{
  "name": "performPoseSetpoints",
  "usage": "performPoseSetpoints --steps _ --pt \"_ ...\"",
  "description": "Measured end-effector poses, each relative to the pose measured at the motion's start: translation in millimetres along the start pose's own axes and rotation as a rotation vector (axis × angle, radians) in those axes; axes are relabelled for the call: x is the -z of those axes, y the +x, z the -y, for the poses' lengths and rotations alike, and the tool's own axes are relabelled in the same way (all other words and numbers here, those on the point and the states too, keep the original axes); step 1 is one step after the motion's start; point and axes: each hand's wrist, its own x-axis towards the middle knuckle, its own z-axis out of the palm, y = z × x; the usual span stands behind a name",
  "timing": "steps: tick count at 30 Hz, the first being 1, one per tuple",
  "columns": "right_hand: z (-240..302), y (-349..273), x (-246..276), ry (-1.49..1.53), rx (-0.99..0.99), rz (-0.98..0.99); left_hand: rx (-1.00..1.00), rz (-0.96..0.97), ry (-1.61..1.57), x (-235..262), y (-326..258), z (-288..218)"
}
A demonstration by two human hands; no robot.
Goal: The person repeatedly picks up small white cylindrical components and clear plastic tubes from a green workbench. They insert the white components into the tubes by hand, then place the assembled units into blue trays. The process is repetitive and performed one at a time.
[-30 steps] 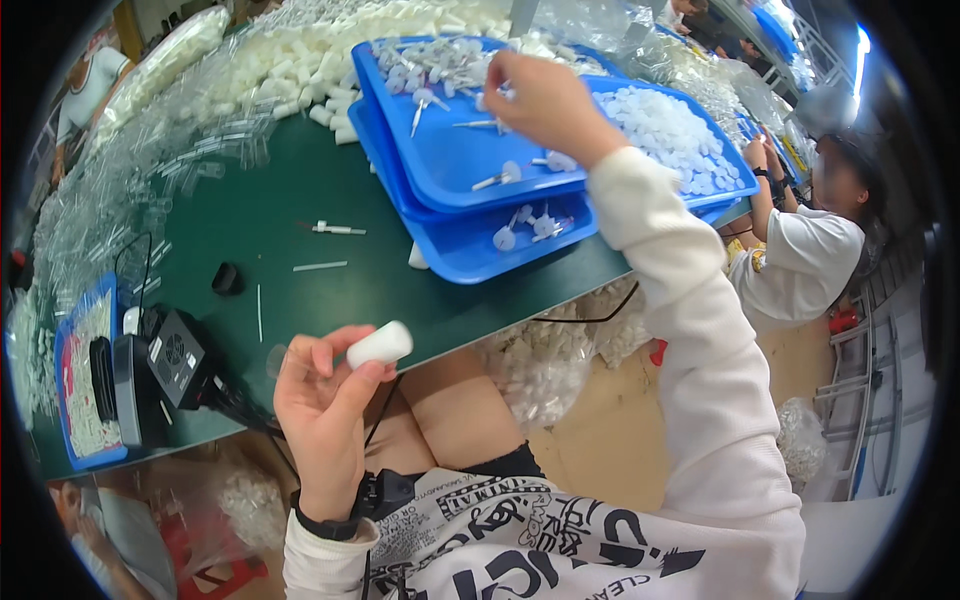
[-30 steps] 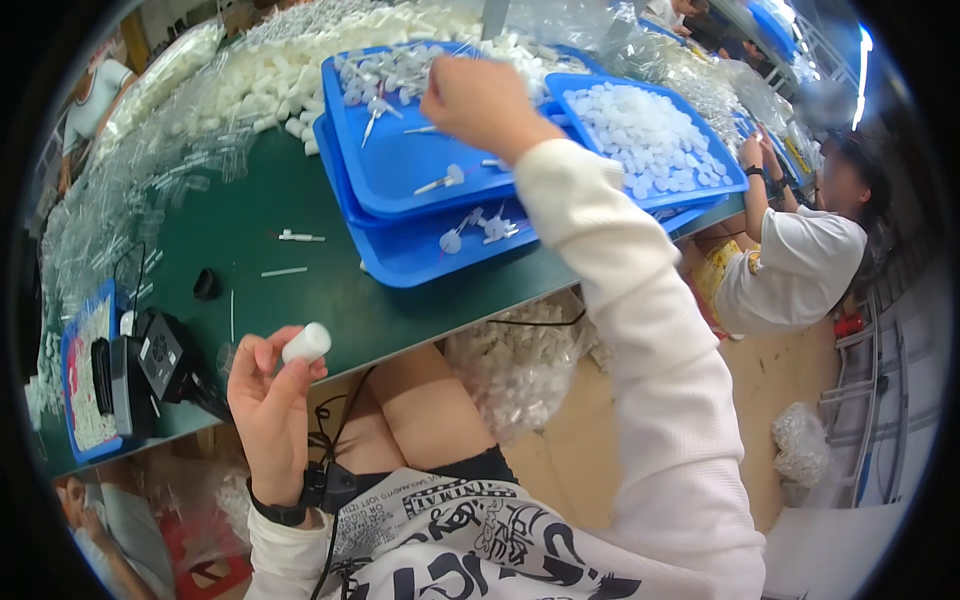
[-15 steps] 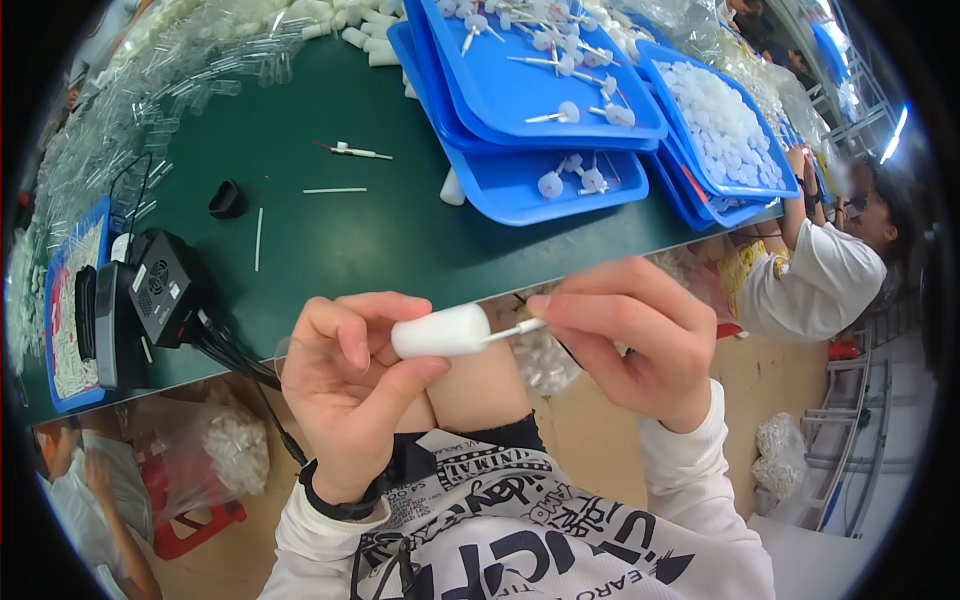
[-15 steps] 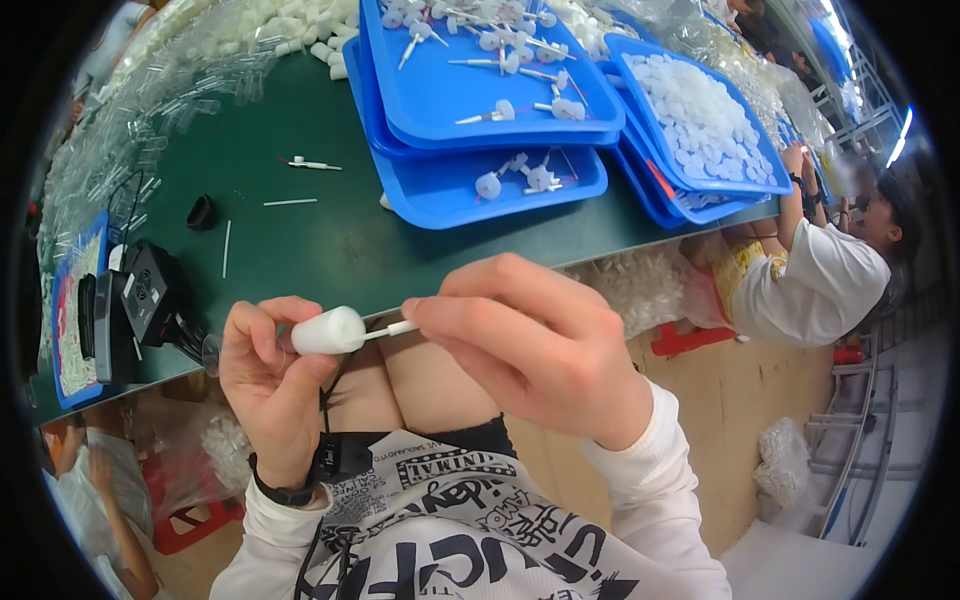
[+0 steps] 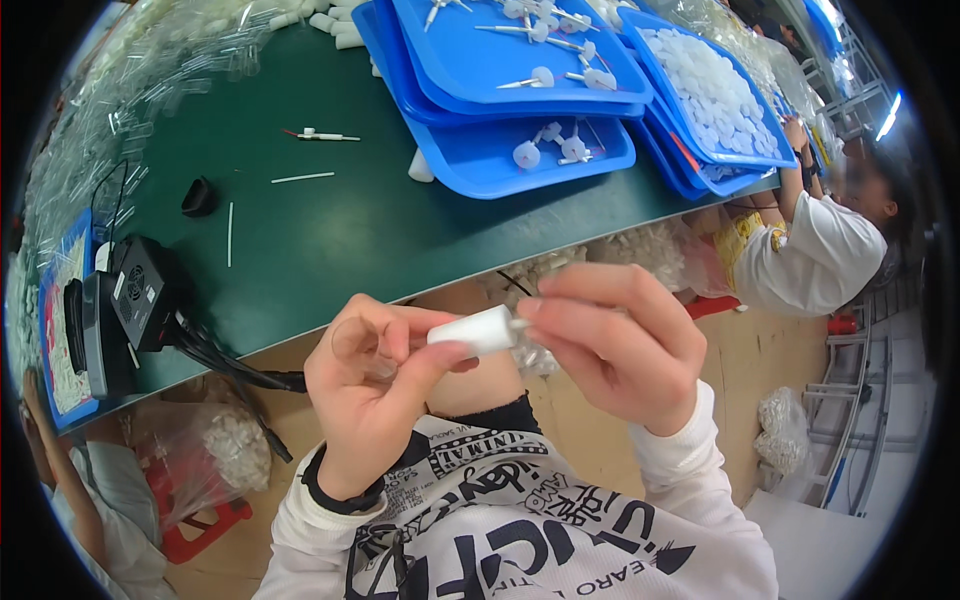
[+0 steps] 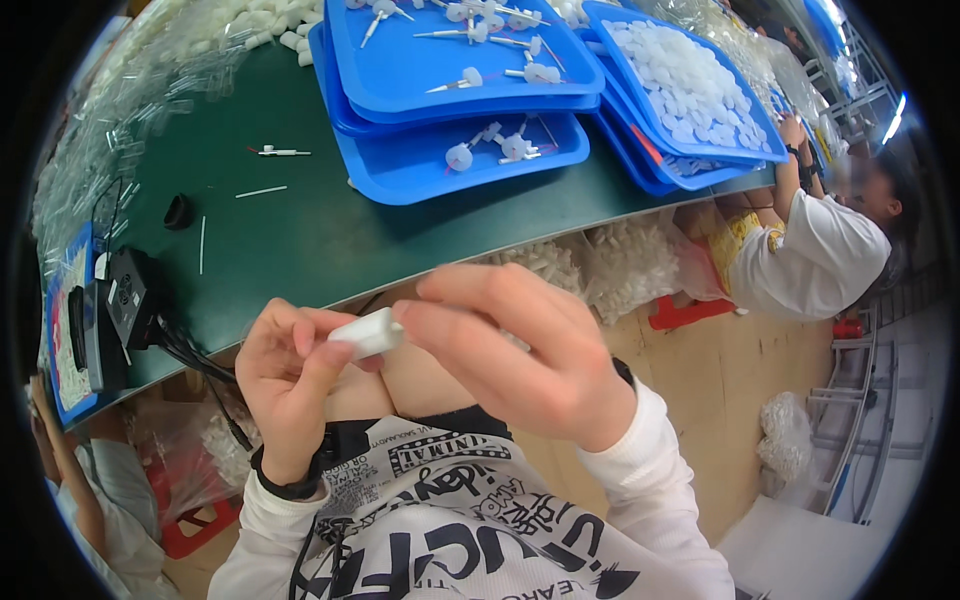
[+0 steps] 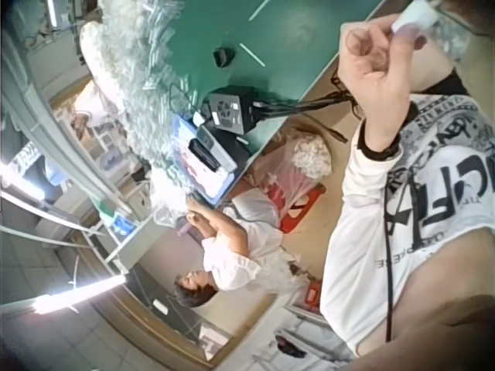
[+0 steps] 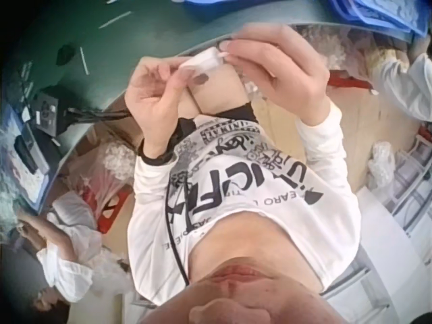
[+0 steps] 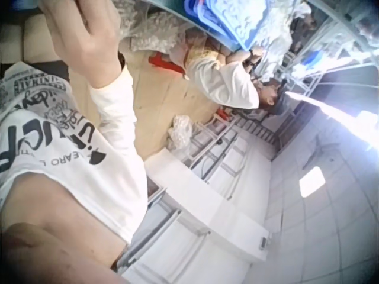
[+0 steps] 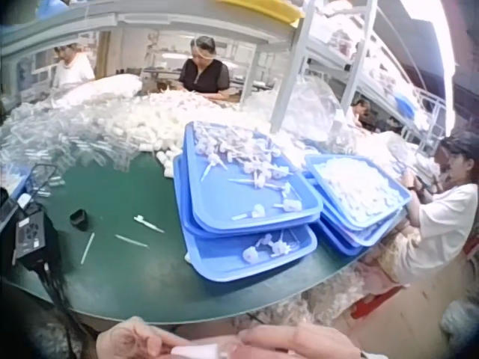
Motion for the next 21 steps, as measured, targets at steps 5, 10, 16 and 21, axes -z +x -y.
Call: performPoseSetpoints --steps 5,10,16,21 --pt "4 -23 -4 0.452 -0.384 -0.189 -0.096 -0.071 -0.02 -10 3 7" --pt "-2 -39 -15 0.604 -0.422 -0.123 -0.012 -0.033 0.034 -18 -1 11" --pt "-1 -57 -8 0.623 -0.41 0.021 0.236 -0.034 -0.051 -12 -10 19" --pt "11 -78 -11 0.79 -0.524 -0.129 0.254 -0.003 -0.001 -16 -18 22"
